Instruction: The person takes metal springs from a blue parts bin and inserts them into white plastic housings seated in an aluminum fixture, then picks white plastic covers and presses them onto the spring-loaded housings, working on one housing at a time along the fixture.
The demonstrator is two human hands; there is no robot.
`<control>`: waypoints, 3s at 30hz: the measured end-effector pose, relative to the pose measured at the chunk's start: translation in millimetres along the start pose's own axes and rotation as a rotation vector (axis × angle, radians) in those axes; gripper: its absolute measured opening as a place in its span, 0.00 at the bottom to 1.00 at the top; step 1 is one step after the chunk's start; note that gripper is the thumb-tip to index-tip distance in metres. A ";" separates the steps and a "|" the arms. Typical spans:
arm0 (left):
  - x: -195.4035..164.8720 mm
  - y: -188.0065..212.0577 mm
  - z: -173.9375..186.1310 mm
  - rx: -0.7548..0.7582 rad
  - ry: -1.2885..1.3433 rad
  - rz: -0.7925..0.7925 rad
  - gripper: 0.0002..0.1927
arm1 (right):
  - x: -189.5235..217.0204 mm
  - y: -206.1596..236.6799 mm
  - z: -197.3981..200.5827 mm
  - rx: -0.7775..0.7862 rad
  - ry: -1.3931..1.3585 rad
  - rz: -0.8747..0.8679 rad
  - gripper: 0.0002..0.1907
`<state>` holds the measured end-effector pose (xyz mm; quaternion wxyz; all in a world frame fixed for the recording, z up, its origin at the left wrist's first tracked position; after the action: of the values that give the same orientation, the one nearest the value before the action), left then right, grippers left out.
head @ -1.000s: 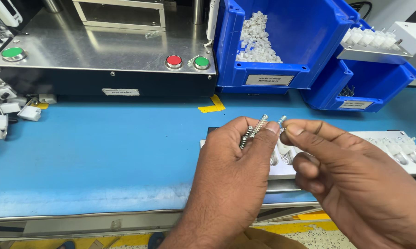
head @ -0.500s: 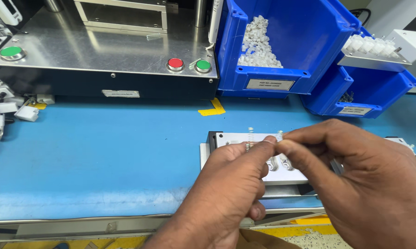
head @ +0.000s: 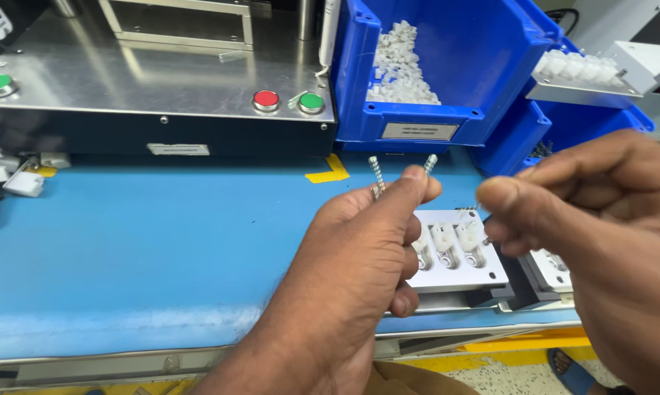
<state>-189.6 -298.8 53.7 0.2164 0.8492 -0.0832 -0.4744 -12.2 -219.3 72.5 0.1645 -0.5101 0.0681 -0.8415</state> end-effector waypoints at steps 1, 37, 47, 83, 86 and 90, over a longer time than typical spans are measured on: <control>1.9 -0.7 1.2 -0.034 -0.035 0.045 0.21 | -9.0 -4.0 2.5 -0.052 0.051 -0.092 0.10; 19.5 6.9 23.5 -0.180 -0.150 0.138 0.21 | -25.3 2.3 -24.1 0.167 0.656 -0.012 0.16; 31.6 6.3 13.5 0.069 -0.342 0.120 0.24 | -48.6 9.4 -12.9 0.311 -0.127 -0.476 0.13; 33.8 2.4 30.3 -0.081 -0.327 -0.123 0.16 | -34.7 -12.5 -44.3 0.414 0.421 0.315 0.09; 33.1 0.8 27.7 -0.038 -0.317 -0.171 0.16 | -42.3 -12.0 -38.3 0.428 0.285 -0.149 0.13; 34.8 1.8 26.8 -0.045 -0.386 -0.106 0.17 | -36.3 0.2 -44.9 0.435 -0.025 -0.260 0.15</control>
<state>-193.4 -320.2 15.4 0.1901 0.7405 -0.0679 -0.6410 -36.2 -209.3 21.0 0.1613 -0.4778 -0.1827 -0.8440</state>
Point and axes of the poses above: each hand's wrist, its own y-axis away from the middle knuckle, its own z-axis out of the back of the hand, x = y × z, the point moved 3 cm from there along -y, towards the middle knuckle
